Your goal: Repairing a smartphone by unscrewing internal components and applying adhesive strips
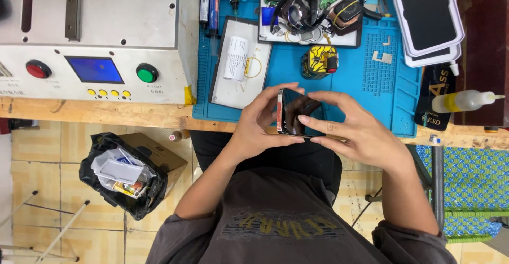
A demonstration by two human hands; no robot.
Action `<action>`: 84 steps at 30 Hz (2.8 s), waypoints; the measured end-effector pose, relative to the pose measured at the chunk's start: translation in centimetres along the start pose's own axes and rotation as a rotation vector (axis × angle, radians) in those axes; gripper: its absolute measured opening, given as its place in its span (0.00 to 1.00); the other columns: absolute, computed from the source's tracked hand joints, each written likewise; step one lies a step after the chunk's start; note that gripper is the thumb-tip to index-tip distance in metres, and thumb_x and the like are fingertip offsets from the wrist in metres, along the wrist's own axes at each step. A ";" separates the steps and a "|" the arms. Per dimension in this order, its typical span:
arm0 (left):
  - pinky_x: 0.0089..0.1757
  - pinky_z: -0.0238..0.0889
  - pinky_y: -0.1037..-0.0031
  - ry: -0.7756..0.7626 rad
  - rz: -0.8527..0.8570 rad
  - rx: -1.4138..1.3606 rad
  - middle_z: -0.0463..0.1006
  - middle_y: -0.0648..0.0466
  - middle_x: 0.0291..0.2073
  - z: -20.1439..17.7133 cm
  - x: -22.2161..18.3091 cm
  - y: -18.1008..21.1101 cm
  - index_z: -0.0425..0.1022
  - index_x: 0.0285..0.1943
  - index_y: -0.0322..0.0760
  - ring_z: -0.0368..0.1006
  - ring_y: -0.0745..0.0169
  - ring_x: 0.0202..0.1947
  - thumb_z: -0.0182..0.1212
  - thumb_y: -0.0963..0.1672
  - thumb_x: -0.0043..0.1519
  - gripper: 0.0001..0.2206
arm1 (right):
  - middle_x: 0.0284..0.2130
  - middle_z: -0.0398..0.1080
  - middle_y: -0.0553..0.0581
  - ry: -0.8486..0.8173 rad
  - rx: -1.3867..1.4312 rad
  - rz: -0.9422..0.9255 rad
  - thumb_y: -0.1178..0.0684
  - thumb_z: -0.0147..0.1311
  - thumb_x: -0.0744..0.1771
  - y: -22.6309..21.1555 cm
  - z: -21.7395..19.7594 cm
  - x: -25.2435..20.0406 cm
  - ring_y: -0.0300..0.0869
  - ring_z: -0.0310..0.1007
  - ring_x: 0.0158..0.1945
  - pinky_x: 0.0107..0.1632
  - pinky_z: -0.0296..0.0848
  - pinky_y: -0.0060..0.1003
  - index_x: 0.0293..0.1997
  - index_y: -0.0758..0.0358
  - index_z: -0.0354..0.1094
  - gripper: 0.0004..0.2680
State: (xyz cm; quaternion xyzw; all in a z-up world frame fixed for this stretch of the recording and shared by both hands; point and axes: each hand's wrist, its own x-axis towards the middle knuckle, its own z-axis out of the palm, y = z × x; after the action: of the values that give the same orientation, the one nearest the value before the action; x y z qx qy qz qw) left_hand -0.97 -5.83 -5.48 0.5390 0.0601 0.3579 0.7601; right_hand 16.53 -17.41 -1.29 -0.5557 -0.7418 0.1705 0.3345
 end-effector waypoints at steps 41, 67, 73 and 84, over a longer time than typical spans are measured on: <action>0.46 0.57 0.79 -0.136 -0.364 0.411 0.42 0.52 0.73 1.2 -1.1 5.9 0.29 0.72 0.43 0.66 0.68 0.34 0.29 0.51 0.67 0.26 | 0.58 0.56 0.70 -0.123 -0.438 0.073 0.54 0.54 0.66 -3.9 0.9 0.9 0.62 0.60 0.59 0.53 0.66 0.51 0.64 0.41 0.53 0.20; 0.44 0.63 0.81 0.184 -0.311 0.539 0.76 0.57 0.38 3.1 0.5 2.9 0.72 0.42 0.39 0.72 0.69 0.42 0.57 0.44 0.59 0.06 | 0.50 0.65 0.64 0.157 -0.144 0.094 0.53 0.49 0.67 -1.2 0.9 -1.5 0.53 0.67 0.49 0.49 0.64 0.43 0.51 0.63 0.60 0.10; 0.41 0.65 0.78 0.214 -0.187 0.443 0.75 0.55 0.30 3.0 0.3 2.1 0.74 0.41 0.37 0.69 0.74 0.35 0.63 0.40 0.56 0.06 | 0.32 0.73 0.57 0.414 0.128 0.214 0.63 0.55 0.64 -0.5 1.9 -0.8 0.50 0.73 0.35 0.39 0.71 0.42 0.44 0.65 0.71 0.07; 0.42 0.65 0.76 0.203 -0.123 0.443 0.76 0.55 0.31 3.0 0.4 1.6 0.74 0.40 0.36 0.70 0.71 0.36 0.62 0.39 0.57 0.05 | 0.30 0.73 0.58 0.450 0.161 0.256 0.65 0.55 0.64 -1.7 1.6 0.2 0.52 0.72 0.33 0.38 0.70 0.43 0.39 0.65 0.72 0.04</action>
State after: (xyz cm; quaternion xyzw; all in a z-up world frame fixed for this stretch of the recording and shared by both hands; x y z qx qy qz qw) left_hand -0.01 -7.72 -2.75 0.6491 0.2456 0.3414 0.6339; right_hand 14.18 -17.57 -1.36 -0.6405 -0.5566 0.1420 0.5098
